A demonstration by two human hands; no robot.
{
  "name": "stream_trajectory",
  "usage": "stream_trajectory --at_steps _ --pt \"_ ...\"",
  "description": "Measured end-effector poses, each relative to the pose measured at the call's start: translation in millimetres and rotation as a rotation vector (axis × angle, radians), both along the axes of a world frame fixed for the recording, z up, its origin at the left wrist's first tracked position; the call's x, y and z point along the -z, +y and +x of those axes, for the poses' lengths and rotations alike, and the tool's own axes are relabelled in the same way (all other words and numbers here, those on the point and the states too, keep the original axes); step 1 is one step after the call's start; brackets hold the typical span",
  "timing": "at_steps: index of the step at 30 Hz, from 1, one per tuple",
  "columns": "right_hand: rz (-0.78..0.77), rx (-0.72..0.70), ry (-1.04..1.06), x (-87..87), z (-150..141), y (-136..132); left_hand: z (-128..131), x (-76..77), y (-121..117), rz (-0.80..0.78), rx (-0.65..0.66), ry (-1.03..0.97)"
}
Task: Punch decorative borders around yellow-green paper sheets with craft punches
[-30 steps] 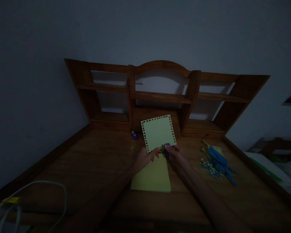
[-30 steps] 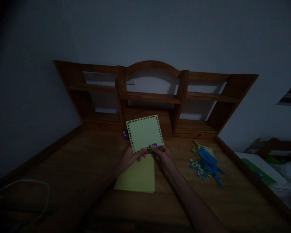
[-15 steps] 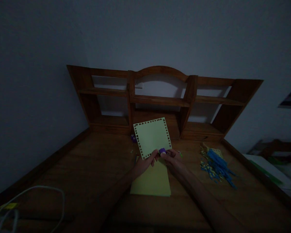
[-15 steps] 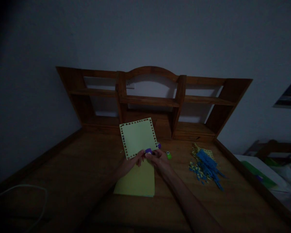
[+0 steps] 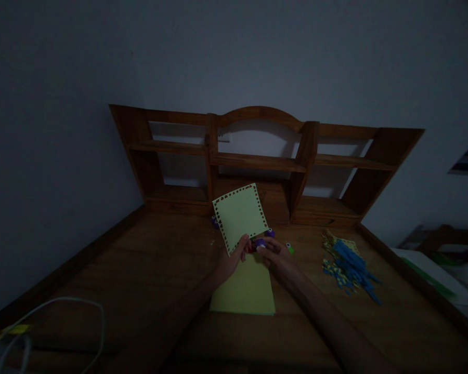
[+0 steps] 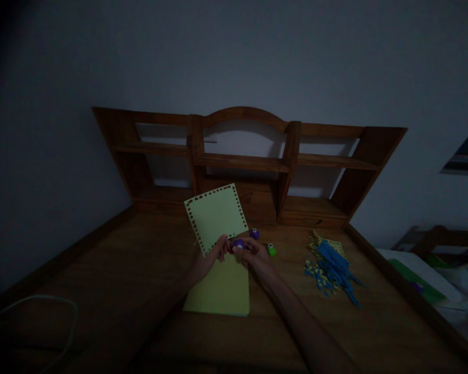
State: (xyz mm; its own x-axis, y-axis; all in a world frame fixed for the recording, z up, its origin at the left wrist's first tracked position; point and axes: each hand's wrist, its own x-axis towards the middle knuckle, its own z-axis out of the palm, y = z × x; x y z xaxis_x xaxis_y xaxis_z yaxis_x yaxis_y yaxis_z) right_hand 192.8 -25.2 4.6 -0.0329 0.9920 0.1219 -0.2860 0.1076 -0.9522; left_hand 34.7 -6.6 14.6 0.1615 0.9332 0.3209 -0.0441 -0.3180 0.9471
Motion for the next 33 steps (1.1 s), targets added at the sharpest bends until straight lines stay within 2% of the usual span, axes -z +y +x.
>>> stream_trajectory --at_steps 6,12,17,20,27,33 --pt "-0.021 0.033 -0.020 1.7 2 3 -2 1.3 3 -0.015 -0.032 -0.014" --pt "-0.031 0.030 -0.018 3.9 8 5 -6 3.3 6 -0.065 -0.213 0.051" --pt "-0.041 0.035 -0.028 4.7 8 6 -10 2.0 10 -0.010 -0.316 0.017" --pt "-0.044 0.028 -0.026 3.8 8 4 -12 2.2 12 -0.012 -0.299 0.048" --pt "-0.045 -0.002 0.011 2.3 9 3 -18 11.2 23 -0.216 -0.332 0.115" --pt "-0.174 -0.155 0.272 -10.2 13 4 -18 12.4 25 -0.163 -0.325 0.147"
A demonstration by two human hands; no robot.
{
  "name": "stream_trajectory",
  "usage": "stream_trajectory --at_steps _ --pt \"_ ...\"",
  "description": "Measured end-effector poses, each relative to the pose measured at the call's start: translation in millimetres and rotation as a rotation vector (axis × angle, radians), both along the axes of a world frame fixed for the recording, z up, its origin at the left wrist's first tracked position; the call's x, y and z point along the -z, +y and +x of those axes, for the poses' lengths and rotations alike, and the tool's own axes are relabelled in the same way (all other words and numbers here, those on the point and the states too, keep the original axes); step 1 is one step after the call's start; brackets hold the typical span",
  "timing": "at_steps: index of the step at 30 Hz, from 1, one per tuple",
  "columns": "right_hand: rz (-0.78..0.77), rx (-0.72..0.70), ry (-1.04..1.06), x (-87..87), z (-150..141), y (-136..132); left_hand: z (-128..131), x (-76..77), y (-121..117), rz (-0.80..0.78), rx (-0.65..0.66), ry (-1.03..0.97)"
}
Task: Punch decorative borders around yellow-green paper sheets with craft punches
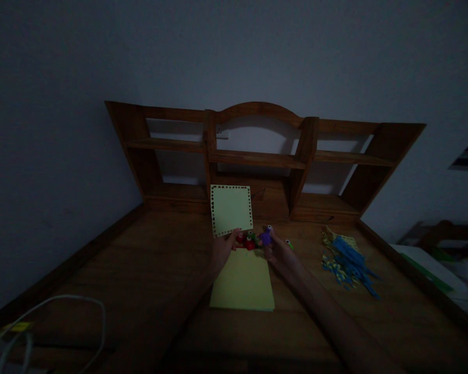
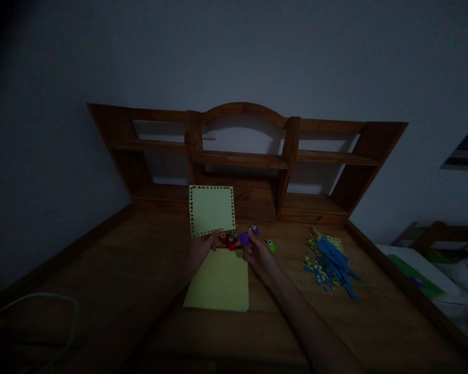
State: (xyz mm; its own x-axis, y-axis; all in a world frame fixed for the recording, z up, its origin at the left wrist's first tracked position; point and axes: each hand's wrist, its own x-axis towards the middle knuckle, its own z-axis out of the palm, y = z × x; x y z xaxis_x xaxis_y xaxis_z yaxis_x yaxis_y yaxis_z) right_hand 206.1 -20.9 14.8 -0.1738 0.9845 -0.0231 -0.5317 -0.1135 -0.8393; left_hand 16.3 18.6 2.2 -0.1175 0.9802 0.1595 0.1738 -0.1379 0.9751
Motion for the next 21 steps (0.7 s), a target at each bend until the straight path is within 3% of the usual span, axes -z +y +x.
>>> stream_trajectory --at_steps 4,7,13,21 --pt "-0.115 -0.057 0.175 -5.7 6 2 4 -4.3 -4 0.008 0.040 -0.024" --pt "-0.151 -0.050 0.260 0.5 10 6 7 -9.0 -8 0.020 0.077 -0.077" --pt "-0.167 -0.048 0.240 17.0 11 14 7 -5.3 -5 0.027 0.124 -0.081" --pt "-0.204 -0.047 0.244 14.9 13 13 7 0.2 -1 0.020 0.134 -0.047"
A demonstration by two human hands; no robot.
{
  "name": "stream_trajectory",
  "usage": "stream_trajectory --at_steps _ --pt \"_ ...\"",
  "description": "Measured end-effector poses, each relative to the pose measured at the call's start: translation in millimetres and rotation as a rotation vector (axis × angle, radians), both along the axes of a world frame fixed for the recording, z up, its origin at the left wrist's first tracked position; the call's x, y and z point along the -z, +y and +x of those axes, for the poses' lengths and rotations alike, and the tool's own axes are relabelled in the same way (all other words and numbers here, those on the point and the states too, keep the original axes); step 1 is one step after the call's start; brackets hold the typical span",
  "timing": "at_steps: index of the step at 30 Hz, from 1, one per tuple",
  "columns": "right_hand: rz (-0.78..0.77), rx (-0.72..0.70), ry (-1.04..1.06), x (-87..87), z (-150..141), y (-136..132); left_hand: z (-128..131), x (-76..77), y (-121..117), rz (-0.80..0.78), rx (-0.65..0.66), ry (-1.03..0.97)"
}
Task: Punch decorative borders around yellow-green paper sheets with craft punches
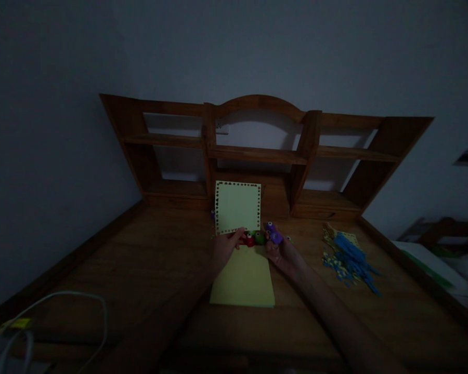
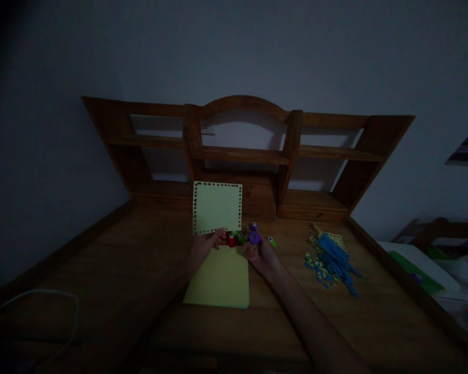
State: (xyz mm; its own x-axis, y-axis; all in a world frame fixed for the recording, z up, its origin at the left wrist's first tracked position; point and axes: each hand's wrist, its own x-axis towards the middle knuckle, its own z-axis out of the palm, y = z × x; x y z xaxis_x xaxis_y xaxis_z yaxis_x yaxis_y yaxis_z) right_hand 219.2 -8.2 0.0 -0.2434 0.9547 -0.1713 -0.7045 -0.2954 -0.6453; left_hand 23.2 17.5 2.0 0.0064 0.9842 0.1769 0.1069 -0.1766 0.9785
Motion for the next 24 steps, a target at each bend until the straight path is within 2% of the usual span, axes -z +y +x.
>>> stream_trajectory --at_steps 11,13,16,19,24 --pt "-0.003 0.024 -0.036 -14.2 -3 -7 -1 2.0 0 -0.009 -0.005 -0.013" --pt "0.005 0.006 -0.045 -15.9 -3 -8 -2 -2.5 -3 -0.036 0.023 -0.089" --pt "0.020 -0.028 -0.079 -14.7 -3 -8 -3 -8.7 -6 -0.112 0.122 -0.310" --pt "0.016 -0.022 -0.111 -10.9 -2 -7 -4 -6.8 0 -0.165 0.137 -0.426" --pt "0.033 -0.035 -0.122 -5.8 -2 -7 -3 7.8 11 -0.170 0.137 -0.245"
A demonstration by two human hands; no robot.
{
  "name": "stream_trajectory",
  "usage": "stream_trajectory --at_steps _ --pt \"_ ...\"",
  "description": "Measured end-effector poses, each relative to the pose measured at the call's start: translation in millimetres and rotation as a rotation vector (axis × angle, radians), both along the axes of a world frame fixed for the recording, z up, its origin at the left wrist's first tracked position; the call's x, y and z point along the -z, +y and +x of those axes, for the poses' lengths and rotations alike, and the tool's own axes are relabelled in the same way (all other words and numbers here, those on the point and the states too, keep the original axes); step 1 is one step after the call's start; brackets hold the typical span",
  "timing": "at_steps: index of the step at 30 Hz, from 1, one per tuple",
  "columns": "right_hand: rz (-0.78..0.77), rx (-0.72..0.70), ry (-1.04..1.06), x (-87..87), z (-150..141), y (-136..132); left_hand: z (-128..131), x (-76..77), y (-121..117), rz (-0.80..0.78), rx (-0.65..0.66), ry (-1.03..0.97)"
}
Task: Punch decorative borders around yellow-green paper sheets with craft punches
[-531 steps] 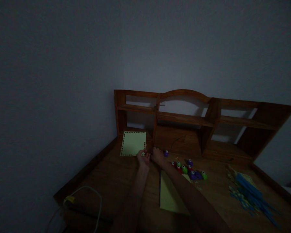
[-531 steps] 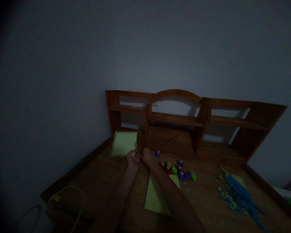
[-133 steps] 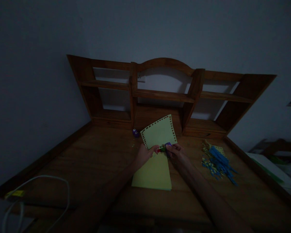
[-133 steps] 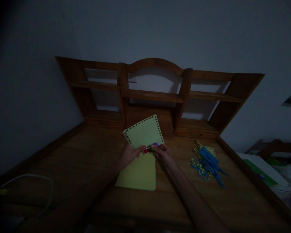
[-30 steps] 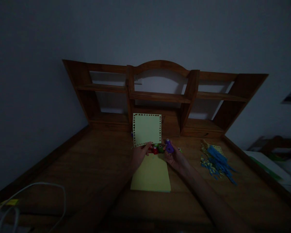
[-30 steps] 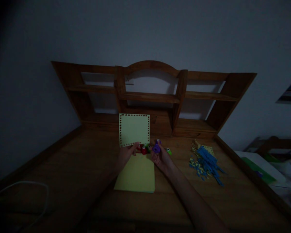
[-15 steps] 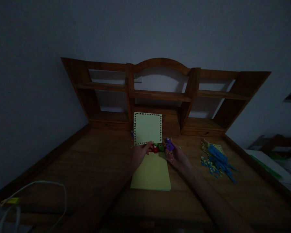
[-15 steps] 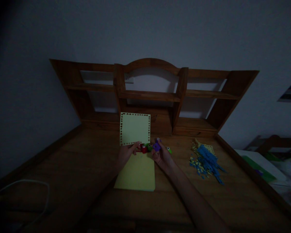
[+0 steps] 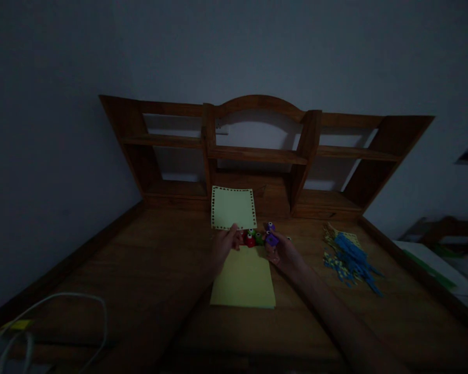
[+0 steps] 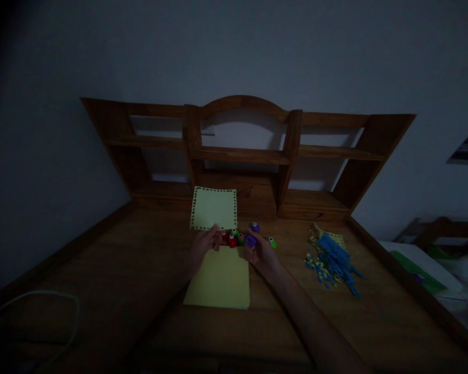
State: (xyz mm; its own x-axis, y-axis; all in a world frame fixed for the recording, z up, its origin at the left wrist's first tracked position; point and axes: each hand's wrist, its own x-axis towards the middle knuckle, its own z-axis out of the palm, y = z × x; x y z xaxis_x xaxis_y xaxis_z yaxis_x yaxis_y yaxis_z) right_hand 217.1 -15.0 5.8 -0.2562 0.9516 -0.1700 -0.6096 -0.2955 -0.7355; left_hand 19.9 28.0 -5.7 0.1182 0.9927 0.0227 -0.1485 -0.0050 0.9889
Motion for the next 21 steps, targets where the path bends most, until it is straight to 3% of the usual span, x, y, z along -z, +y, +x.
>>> stream_trajectory --at_steps 8,12,17,21 --pt "0.112 0.047 -0.047 3.7 1 3 7 -10.3 -14 0.179 0.033 0.220" --pt "0.162 0.210 -0.204 -1.1 -1 -1 9 -12.3 -16 0.170 0.064 0.228" --pt "0.267 0.409 -0.403 3.2 -4 -3 13 -5.3 -18 0.166 0.201 0.226" --pt "0.285 0.489 -0.497 9.7 -5 0 13 -3.2 -20 0.169 0.191 0.274"
